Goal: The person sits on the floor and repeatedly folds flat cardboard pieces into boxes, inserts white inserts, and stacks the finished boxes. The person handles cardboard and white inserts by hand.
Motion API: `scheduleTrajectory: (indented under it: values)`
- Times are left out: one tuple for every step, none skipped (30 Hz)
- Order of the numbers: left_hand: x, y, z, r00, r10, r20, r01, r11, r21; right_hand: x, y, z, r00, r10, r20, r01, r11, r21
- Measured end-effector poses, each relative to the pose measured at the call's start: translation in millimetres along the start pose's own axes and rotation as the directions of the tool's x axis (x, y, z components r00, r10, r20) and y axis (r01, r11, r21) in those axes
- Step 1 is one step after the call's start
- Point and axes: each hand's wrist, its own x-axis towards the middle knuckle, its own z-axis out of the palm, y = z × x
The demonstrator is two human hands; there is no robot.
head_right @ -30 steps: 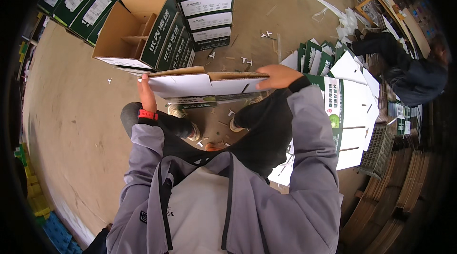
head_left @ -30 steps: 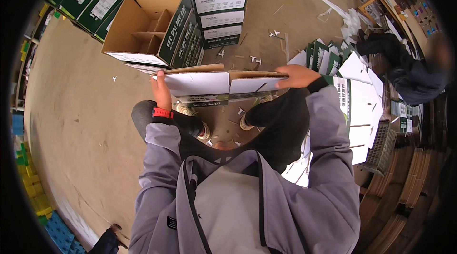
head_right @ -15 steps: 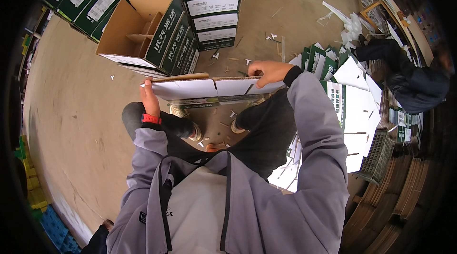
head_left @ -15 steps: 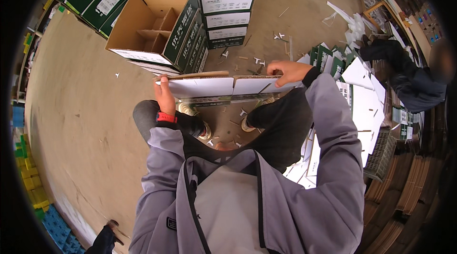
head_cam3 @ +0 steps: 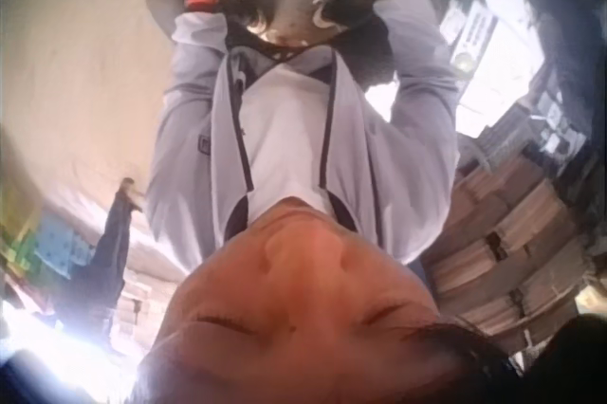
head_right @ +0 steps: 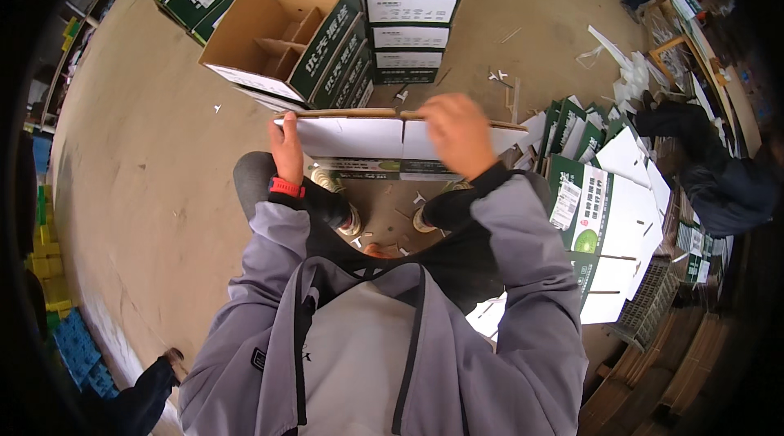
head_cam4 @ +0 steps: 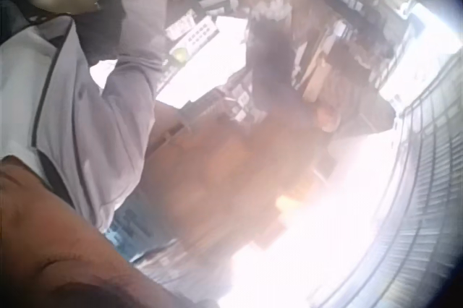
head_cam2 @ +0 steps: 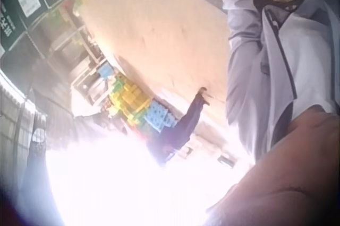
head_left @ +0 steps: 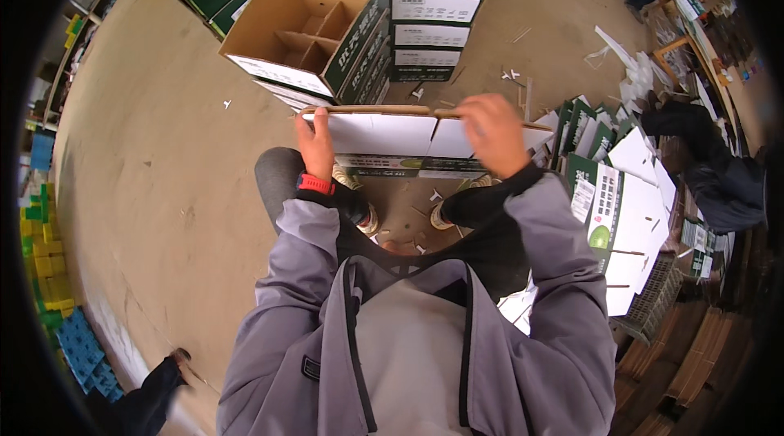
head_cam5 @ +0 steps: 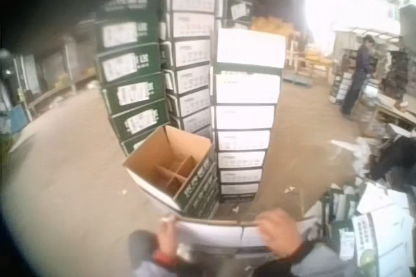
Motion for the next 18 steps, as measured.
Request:
scheduleTrajectory:
  values:
    - [0, 2, 0, 1.000, 0.017, 0.002, -0.017, 0.999, -0.046, 9, -22, 16, 0.997, -0.074, 0.033, 0.073, 0.997, 0.030]
    - [2, 2, -1, 1.000, 0.000, 0.015, 0.001, 0.999, -0.040, 16, -40, 36, 0.993, -0.104, 0.058, 0.103, 0.995, 0.016]
    - [3, 1, -2, 0.999, -0.019, 0.030, 0.020, 0.999, -0.034, 22, -55, 56, 0.988, -0.131, 0.085, 0.132, 0.991, 0.000]
    - [5, -2, -4, 0.998, -0.037, 0.041, 0.038, 0.999, -0.026, 32, -73, 75, 0.990, -0.092, 0.111, 0.097, 0.994, -0.048]
    - [5, -4, -6, 0.999, -0.025, 0.030, 0.026, 0.999, -0.024, 41, -91, 91, 0.990, -0.052, 0.135, 0.065, 0.993, -0.096]
    - [7, -3, -7, 0.998, -0.045, 0.049, 0.047, 0.998, -0.036, 46, -100, 102, 0.987, -0.012, 0.157, 0.035, 0.989, -0.146]
    - [9, -2, -8, 0.995, -0.065, 0.069, 0.069, 0.996, -0.048, 46, -98, 111, 0.994, 0.024, 0.110, -0.006, 0.988, -0.157]
    - [12, 0, -10, 0.993, -0.084, 0.087, 0.089, 0.994, -0.060, 51, -97, 120, 0.996, 0.057, 0.062, -0.046, 0.985, -0.166]
    - [13, 2, -10, 0.988, -0.096, 0.119, 0.098, 0.995, -0.007, 54, -97, 128, 0.996, 0.090, 0.014, -0.086, 0.981, -0.172]
    - [12, 4, -9, 0.983, -0.111, 0.150, 0.105, 0.993, 0.046, 54, -95, 132, 0.997, 0.077, -0.024, -0.080, 0.978, -0.193]
    - [10, 5, -7, 0.977, -0.130, 0.171, 0.114, 0.989, 0.099, 55, -92, 131, 0.997, 0.056, -0.057, -0.067, 0.975, -0.210]
    - [3, 5, -2, 0.968, -0.158, 0.196, 0.131, 0.980, 0.147, 52, -88, 128, 0.996, 0.041, -0.082, -0.059, 0.971, -0.232]
    - [-5, 5, 9, 0.986, -0.056, 0.158, 0.041, 0.994, 0.100, 52, -83, 129, 0.997, 0.072, -0.020, -0.075, 0.966, -0.247]
    - [-13, 5, 20, 0.991, 0.044, 0.124, -0.051, 0.997, 0.054, 50, -76, 131, 0.997, 0.078, -0.002, -0.077, 0.972, -0.222]
    - [-16, 4, 22, 0.992, 0.010, 0.125, -0.019, 0.998, 0.068, 47, -69, 135, 0.996, 0.084, 0.016, -0.079, 0.977, -0.197]
    - [-16, 4, 22, 0.994, 0.005, 0.108, -0.010, 0.999, 0.047, 44, -63, 138, 0.995, 0.090, 0.033, -0.083, 0.982, -0.172]
    - [-14, 4, 25, 0.996, 0.002, 0.089, -0.005, 1.000, 0.025, 44, -58, 137, 0.999, 0.032, 0.016, -0.029, 0.987, -0.157]
    - [-11, 4, 27, 0.998, -0.001, 0.069, 0.000, 1.000, 0.001, 44, -53, 136, 0.997, 0.058, 0.044, -0.050, 0.984, -0.169]
